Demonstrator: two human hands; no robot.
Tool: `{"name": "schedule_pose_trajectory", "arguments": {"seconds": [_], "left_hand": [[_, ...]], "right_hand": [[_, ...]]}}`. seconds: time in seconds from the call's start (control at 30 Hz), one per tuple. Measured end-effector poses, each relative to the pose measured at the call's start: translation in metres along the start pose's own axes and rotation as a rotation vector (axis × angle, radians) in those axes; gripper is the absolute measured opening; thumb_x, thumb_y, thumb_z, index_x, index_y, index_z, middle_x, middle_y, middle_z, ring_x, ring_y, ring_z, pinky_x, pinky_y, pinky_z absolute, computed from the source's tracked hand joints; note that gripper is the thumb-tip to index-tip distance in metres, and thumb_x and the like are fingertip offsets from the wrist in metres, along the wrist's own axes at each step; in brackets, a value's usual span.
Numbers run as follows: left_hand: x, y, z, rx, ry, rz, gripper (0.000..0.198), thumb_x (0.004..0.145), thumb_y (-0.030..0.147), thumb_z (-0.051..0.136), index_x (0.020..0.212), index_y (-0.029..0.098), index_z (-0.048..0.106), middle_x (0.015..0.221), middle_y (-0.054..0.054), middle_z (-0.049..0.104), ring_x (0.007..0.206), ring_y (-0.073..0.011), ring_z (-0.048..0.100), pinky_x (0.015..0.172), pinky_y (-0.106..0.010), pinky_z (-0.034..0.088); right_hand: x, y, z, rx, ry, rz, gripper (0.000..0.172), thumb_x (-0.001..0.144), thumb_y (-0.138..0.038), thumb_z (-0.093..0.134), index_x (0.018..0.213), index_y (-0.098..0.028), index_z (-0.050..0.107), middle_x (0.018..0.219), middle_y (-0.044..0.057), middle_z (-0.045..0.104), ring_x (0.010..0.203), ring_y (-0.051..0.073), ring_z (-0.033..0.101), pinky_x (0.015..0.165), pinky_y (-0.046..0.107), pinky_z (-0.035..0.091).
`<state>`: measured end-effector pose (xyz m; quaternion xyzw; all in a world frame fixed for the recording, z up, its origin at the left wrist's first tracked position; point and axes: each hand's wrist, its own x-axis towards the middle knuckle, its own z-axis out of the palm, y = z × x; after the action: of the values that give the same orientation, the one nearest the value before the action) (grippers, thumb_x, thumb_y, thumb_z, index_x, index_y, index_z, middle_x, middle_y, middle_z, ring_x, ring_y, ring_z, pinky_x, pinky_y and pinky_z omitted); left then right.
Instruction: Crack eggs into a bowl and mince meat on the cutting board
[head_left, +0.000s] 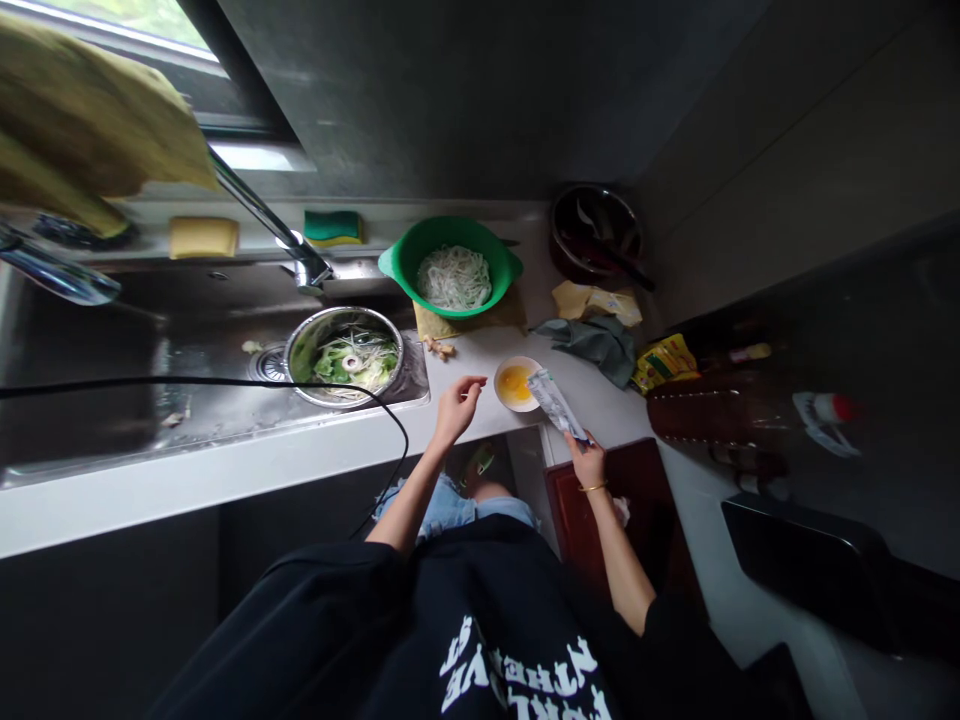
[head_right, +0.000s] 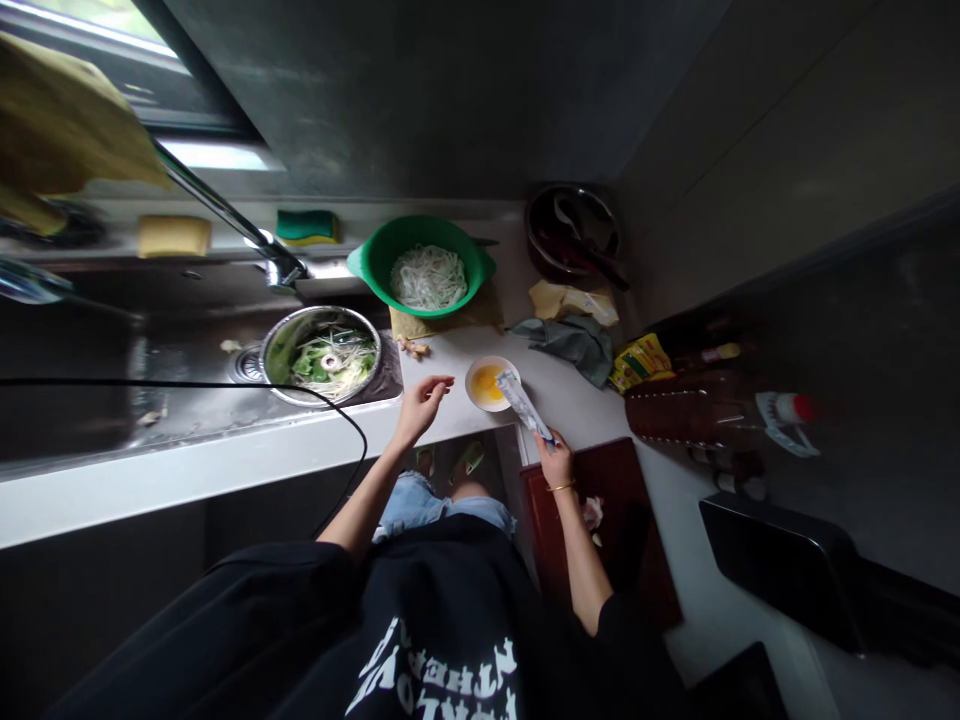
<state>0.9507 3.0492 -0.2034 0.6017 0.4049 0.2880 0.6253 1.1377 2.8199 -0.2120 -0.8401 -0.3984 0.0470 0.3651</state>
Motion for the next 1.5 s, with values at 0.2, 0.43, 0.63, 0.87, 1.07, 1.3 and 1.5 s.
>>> {"name": "schedule_pose_trajectory", "arguments": {"seconds": [0.2, 0.43, 0.63, 0.87, 1.07, 1.3, 1.5], "left_hand": [[0.0, 0.001, 0.0, 0.006, -0.004, -0.001, 0.027, 0.083, 0.029, 0.045, 0.097, 0.017, 0.065, 0.097, -0.008, 0.069, 0.086, -0.0159, 0.064, 0.078, -0.027, 0.048], [0.0, -0.001, -0.002, 0.0, 0.007, -0.004, 0.026, 0.083, 0.028, 0.046, 0.097, 0.016, 0.065, 0.097, -0.008, 0.069, 0.086, -0.0157, 0.064, 0.079, -0.027, 0.048], [0.0, -0.002, -0.001, 0.005, 0.015, 0.003, 0.026, 0.083, 0.029, 0.046, 0.096, 0.017, 0.065, 0.096, -0.007, 0.069, 0.085, -0.0167, 0.064, 0.078, -0.029, 0.048], [0.0, -0.001, -0.002, 0.002, 0.018, 0.005, 0.026, 0.083, 0.029, 0.047, 0.096, 0.017, 0.065, 0.096, -0.007, 0.069, 0.085, -0.0166, 0.064, 0.077, -0.028, 0.048], [0.0, 0.0, 0.0, 0.005, 0.005, 0.003, 0.027, 0.082, 0.029, 0.046, 0.096, 0.016, 0.065, 0.096, -0.008, 0.069, 0.084, -0.0167, 0.064, 0.077, -0.029, 0.048], [0.0, -0.001, 0.001, 0.007, 0.005, 0.006, 0.027, 0.082, 0.03, 0.046, 0.096, 0.017, 0.065, 0.096, -0.007, 0.069, 0.085, -0.0175, 0.065, 0.078, -0.031, 0.049], [-0.002, 0.003, -0.002, 0.049, -0.032, 0.019, 0.031, 0.083, 0.035, 0.048, 0.097, 0.016, 0.066, 0.095, -0.008, 0.069, 0.079, -0.016, 0.064, 0.073, -0.028, 0.049]], "right_hand": [[0.005, -0.002, 0.002, 0.001, -0.009, -0.019, 0.028, 0.082, -0.037, 0.055, 0.095, -0.014, 0.066, 0.089, 0.012, 0.071, 0.081, 0.022, 0.067, 0.076, 0.032, 0.051], [0.014, -0.003, 0.0, -0.06, 0.018, -0.031, 0.031, 0.083, -0.04, 0.054, 0.093, -0.013, 0.067, 0.085, 0.013, 0.071, 0.078, 0.022, 0.068, 0.072, 0.03, 0.051], [0.022, -0.003, 0.001, -0.07, 0.056, -0.086, 0.031, 0.083, -0.041, 0.054, 0.09, -0.014, 0.067, 0.083, 0.012, 0.072, 0.075, 0.022, 0.068, 0.071, 0.029, 0.051], [0.009, 0.001, 0.001, -0.066, 0.085, -0.023, 0.03, 0.083, -0.042, 0.054, 0.087, -0.015, 0.067, 0.081, 0.011, 0.071, 0.076, 0.023, 0.067, 0.069, 0.032, 0.051], [0.008, 0.0, 0.005, -0.076, 0.05, 0.006, 0.033, 0.083, -0.044, 0.052, 0.09, -0.015, 0.067, 0.084, 0.011, 0.071, 0.077, 0.023, 0.067, 0.071, 0.032, 0.051], [0.015, 0.002, 0.008, -0.02, 0.022, 0.037, 0.034, 0.082, -0.045, 0.053, 0.092, -0.015, 0.067, 0.088, 0.012, 0.071, 0.082, 0.023, 0.067, 0.075, 0.032, 0.05], [0.006, 0.006, 0.011, 0.262, 0.008, 0.27, 0.03, 0.073, -0.046, 0.063, 0.078, -0.016, 0.068, 0.08, 0.011, 0.072, 0.079, 0.025, 0.066, 0.081, 0.038, 0.05]]}}
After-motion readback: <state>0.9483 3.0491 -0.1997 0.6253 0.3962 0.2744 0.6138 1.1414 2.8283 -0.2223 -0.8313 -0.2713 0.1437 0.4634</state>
